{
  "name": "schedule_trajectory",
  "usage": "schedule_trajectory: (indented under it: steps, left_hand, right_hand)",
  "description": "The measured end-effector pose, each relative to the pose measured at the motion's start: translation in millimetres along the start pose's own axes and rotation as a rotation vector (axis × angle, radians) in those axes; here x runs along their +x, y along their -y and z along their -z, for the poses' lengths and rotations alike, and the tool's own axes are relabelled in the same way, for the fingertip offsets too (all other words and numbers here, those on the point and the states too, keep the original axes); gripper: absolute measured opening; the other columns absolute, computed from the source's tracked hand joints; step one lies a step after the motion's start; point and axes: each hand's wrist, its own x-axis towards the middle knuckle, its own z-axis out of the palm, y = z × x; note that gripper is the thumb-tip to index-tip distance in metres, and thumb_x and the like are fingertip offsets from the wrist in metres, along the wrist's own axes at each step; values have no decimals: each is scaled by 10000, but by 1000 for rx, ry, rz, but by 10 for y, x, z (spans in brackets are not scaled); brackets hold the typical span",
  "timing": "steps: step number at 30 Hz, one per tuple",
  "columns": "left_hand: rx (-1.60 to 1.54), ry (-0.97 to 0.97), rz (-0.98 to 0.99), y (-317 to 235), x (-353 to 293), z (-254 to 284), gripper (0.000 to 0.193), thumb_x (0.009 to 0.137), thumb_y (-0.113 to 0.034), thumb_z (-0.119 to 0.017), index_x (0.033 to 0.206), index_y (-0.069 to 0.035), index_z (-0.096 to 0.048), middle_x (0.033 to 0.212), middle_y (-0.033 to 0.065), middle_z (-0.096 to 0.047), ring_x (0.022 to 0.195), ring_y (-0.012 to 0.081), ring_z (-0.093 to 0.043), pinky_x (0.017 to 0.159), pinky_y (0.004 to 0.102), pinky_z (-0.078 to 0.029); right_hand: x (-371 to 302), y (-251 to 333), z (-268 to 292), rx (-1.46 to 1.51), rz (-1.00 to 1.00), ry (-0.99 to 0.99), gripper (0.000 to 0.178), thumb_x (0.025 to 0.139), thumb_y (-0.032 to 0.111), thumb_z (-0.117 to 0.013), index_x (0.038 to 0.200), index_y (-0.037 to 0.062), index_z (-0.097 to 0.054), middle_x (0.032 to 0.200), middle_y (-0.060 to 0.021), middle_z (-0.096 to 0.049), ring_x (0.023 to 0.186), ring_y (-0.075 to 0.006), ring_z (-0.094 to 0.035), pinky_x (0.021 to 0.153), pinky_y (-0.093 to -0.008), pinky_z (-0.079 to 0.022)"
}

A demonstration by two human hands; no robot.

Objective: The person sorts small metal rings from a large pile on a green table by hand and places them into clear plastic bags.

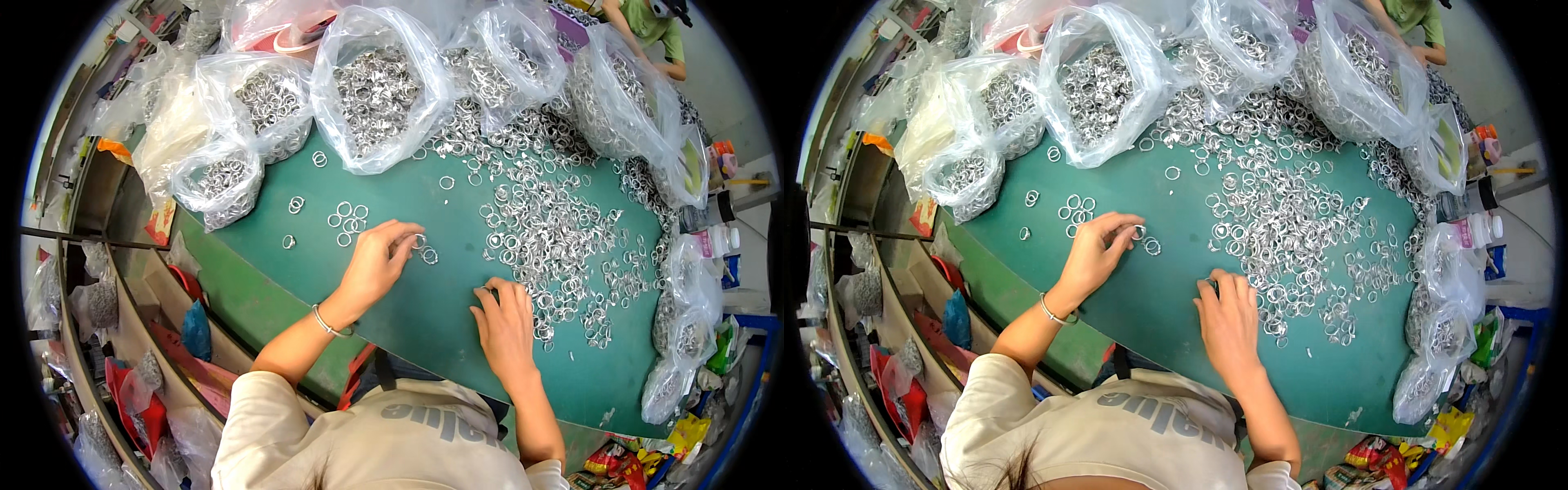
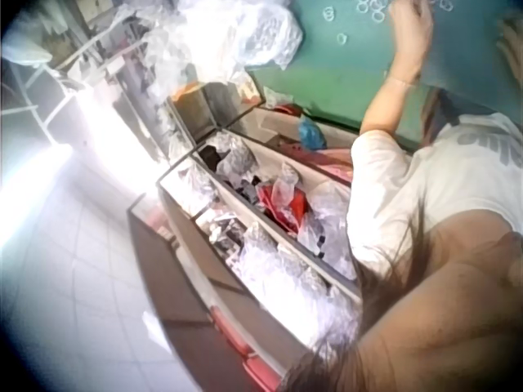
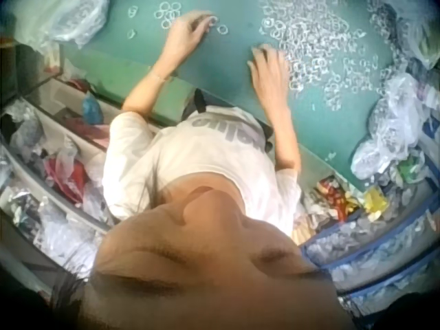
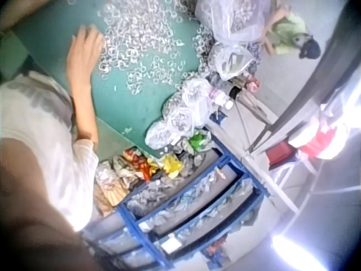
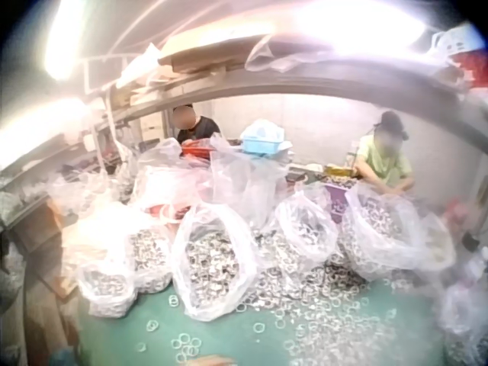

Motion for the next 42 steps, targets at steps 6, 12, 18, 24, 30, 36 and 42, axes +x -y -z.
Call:
schedule_trajectory:
  steps: [6, 12, 18, 24, 30, 36, 42]
  left_hand:
    - [16, 66, -138, 96, 184, -14, 221, 857, 7, -583, 1074, -7, -623, 924, 111, -592, 723, 182, -597, 637, 292, -483]
    - [398, 9, -341, -106, 81, 31, 291, 810, -9, -623, 1097, -30, -586, 1061, 122, -524, 886, 297, -551, 768, 358, -475]
    - [436, 126, -349, 53, -198, -76, 207, 790, -27, -659, 990, -33, -604, 1023, 102, -544, 909, 283, -548, 752, 353, -472]
    - [106, 47, -185, 49, -339, -70, 157, 778, 19, -680, 926, -13, -637, 910, 113, -611, 776, 261, -596, 646, 329, -484]
    - [62, -15, -136, -36, -366, -8, 156, 806, 34, -659, 959, 7, -652, 871, 102, -655, 729, 174, -620, 647, 273, -499]
    - [-363, 99, 195, 119, -384, 5, 167, 856, -13, -629, 1011, 49, -628, 861, 114, -694, 703, 111, -642, 621, 246, -516]
    - [-115, 127, 143, 12, -432, 57, 168, 882, -11, -610, 1037, 48, -636, 890, 89, -681, 738, 99, -623, 667, 223, -521]
  right_hand:
    - [-138, -159, 149, 225, -51, 33, 284, 741, 30, -688, 1016, 23, -616, 1067, -92, -538, 964, -282, -494, 832, -389, -390]
    - [-190, -181, 207, -36, -234, -179, 392, 757, 62, -707, 1119, 18, -566, 1172, -146, -494, 1055, -342, -457, 906, -459, -352]
    - [-293, -235, 186, -99, -292, -137, 399, 764, 80, -705, 1131, 25, -559, 1232, -148, -465, 1161, -344, -413, 965, -463, -314]
    - [-314, -220, 265, -40, -298, -186, 341, 784, 63, -679, 1108, 28, -578, 1195, -133, -496, 1135, -339, -434, 960, -457, -315]
    - [-245, -61, 228, 7, -215, -185, 296, 788, 64, -677, 1070, 22, -596, 1157, -128, -511, 1117, -341, -453, 950, -455, -319]
    - [29, 231, 60, 135, -36, -63, 324, 767, 75, -686, 1069, 8, -590, 1131, -129, -512, 1057, -312, -478, 872, -419, -364]
    - [247, 236, -241, 127, 72, 33, 347, 758, 66, -682, 1082, -1, -577, 1093, -129, -513, 984, -297, -492, 817, -399, -392]
